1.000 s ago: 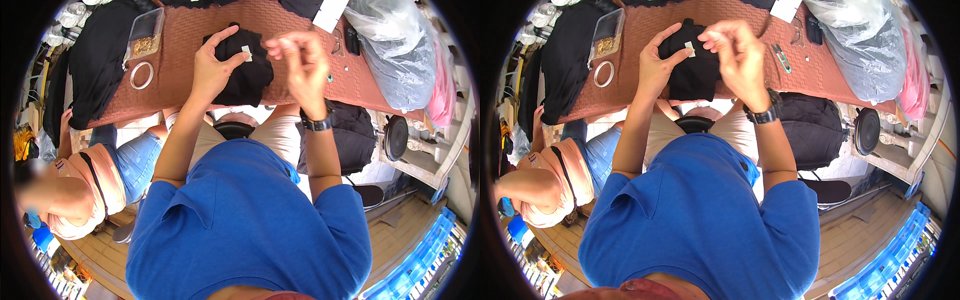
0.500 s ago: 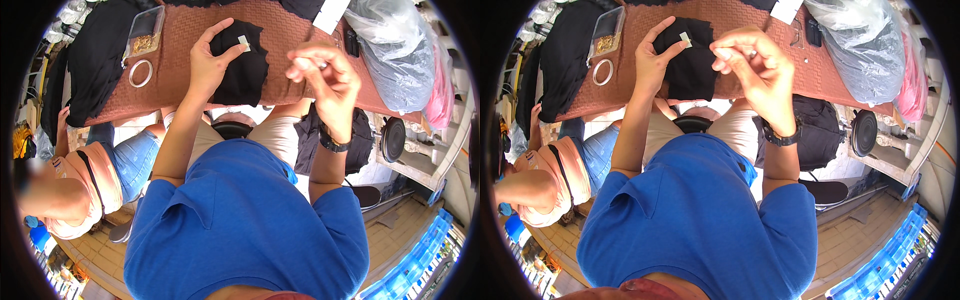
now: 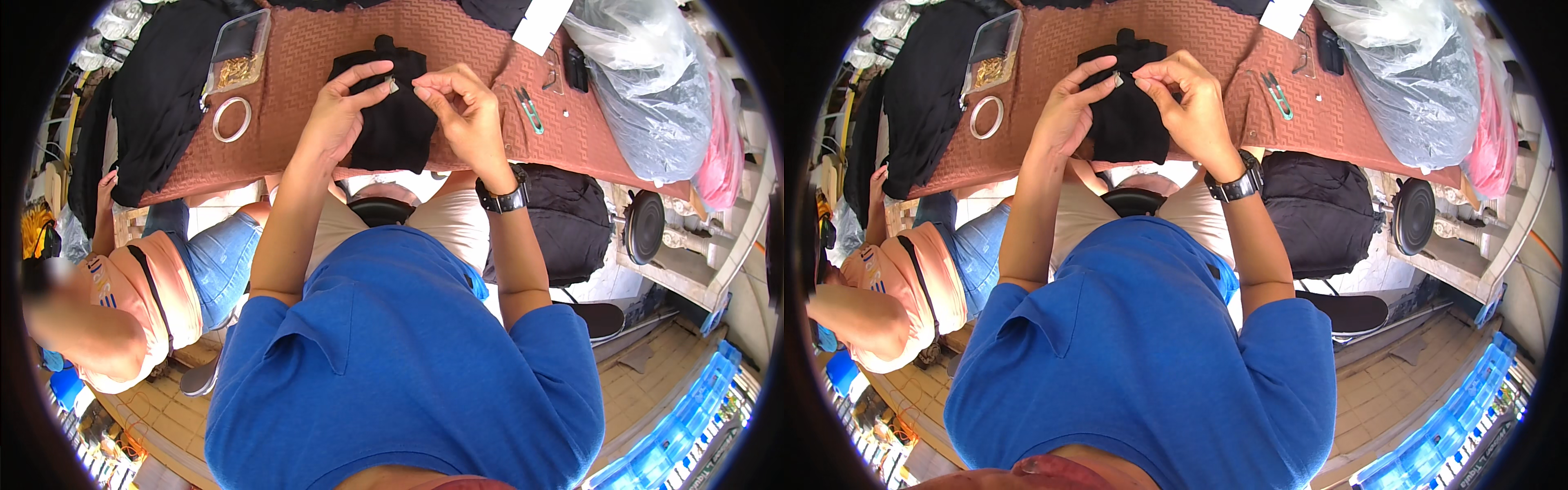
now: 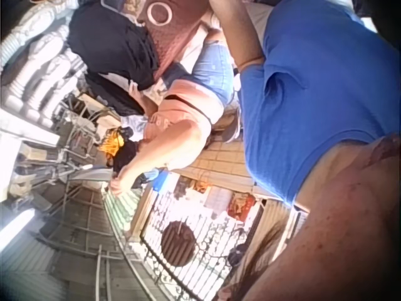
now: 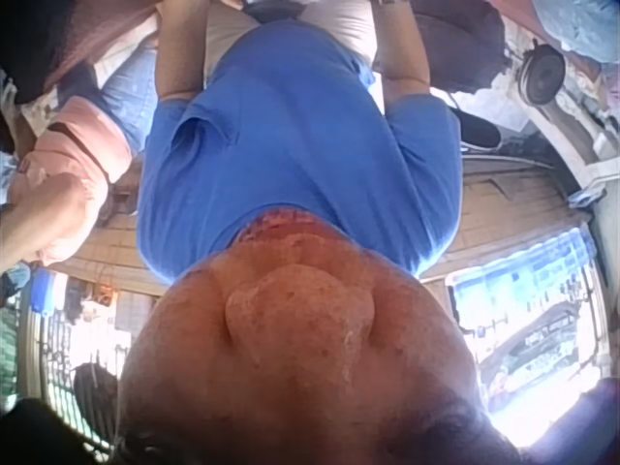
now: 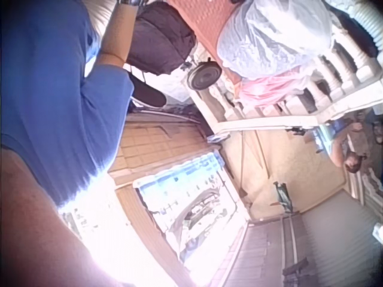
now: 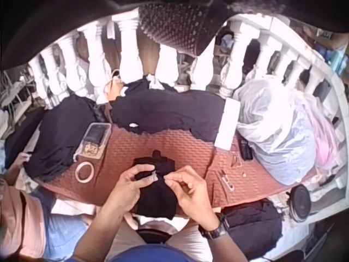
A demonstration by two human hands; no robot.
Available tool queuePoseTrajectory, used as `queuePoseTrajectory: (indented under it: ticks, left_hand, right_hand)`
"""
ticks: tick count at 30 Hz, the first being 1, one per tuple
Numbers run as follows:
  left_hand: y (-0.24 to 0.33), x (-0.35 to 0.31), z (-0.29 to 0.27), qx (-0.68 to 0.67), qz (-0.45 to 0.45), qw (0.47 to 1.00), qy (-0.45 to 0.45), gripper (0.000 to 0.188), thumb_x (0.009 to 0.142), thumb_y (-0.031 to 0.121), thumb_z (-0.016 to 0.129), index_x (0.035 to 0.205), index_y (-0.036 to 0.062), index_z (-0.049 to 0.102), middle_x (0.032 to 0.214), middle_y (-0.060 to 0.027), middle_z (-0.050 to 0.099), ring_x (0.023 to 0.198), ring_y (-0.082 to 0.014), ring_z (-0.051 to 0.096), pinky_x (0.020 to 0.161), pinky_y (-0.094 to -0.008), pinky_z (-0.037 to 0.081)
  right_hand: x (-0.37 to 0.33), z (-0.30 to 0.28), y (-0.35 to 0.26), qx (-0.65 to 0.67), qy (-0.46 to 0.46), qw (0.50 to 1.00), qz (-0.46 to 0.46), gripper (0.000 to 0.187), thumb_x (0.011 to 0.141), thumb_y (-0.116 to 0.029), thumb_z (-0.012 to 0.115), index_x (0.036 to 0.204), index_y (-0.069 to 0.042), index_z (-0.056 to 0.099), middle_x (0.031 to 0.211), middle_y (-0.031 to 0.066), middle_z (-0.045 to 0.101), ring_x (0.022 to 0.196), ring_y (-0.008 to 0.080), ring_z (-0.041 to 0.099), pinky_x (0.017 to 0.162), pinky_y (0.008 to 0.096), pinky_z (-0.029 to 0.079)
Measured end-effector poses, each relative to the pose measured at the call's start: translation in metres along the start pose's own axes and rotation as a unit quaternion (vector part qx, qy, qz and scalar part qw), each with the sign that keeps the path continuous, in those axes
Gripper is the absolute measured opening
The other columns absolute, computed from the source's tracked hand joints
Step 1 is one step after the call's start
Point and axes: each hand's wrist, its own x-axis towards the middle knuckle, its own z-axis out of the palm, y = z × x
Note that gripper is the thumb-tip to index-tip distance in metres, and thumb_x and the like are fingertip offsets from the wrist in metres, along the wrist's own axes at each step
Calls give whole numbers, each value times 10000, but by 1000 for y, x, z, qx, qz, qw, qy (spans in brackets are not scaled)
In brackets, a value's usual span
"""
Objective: The person sews labels onto black fabric garments by hand using a needle and thread, picking up labels from a stack and securing them to the neckline area.
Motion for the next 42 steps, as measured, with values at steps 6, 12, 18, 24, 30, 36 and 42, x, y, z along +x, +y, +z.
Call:
queuePoseTrajectory:
  ticks: [6,12,18,24,30,36,42]
  left_hand:
    - [-5,-4,0,17,38,999,30,391,881,-36,728,1263,0,657,1022,-89,721,907,-113,693,806,-203,550]
    - [-1,-1,11,40,110,992,45,431,836,-51,767,1248,-6,648,1016,-108,732,902,-129,708,821,-238,580]
    - [4,-3,19,61,123,990,42,476,817,-64,773,1266,-17,620,1040,-118,731,917,-143,710,840,-261,587]
    - [8,-5,24,57,99,993,36,495,816,-70,765,1286,-15,619,1048,-115,731,928,-143,708,848,-262,586]
    - [11,-7,28,46,84,995,31,514,814,-69,766,1302,-14,614,1054,-116,730,930,-147,709,858,-266,586]
    - [12,-7,29,45,79,995,29,523,811,-70,767,1307,-14,612,1058,-118,728,931,-149,709,859,-266,586]
    - [13,-7,31,45,78,996,28,525,807,-70,770,1305,-14,617,1059,-116,728,934,-148,709,861,-265,585]
  right_hand:
    - [-10,5,17,28,-9,1000,12,105,873,-12,739,975,-31,754,867,47,645,766,129,640,692,268,511]
    - [-10,6,10,56,-4,998,8,112,870,-9,735,980,-26,754,873,52,651,758,135,632,687,268,508]
    - [-7,-1,-1,-22,-1,1000,-7,150,906,27,705,1041,-16,752,934,24,621,849,96,639,776,233,518]
    - [-2,-1,-13,-97,31,993,-63,168,868,33,722,1013,-33,776,833,40,605,755,119,609,700,260,504]
    - [0,-3,-5,-114,42,987,-101,178,848,49,715,991,-41,775,833,67,592,730,173,604,663,289,500]
    - [-1,-4,-10,-111,52,987,-101,182,838,59,710,974,-45,773,830,78,576,730,197,611,655,307,504]
    - [0,-3,-9,-108,55,987,-108,184,833,66,708,973,-37,768,835,76,575,732,195,613,658,306,507]
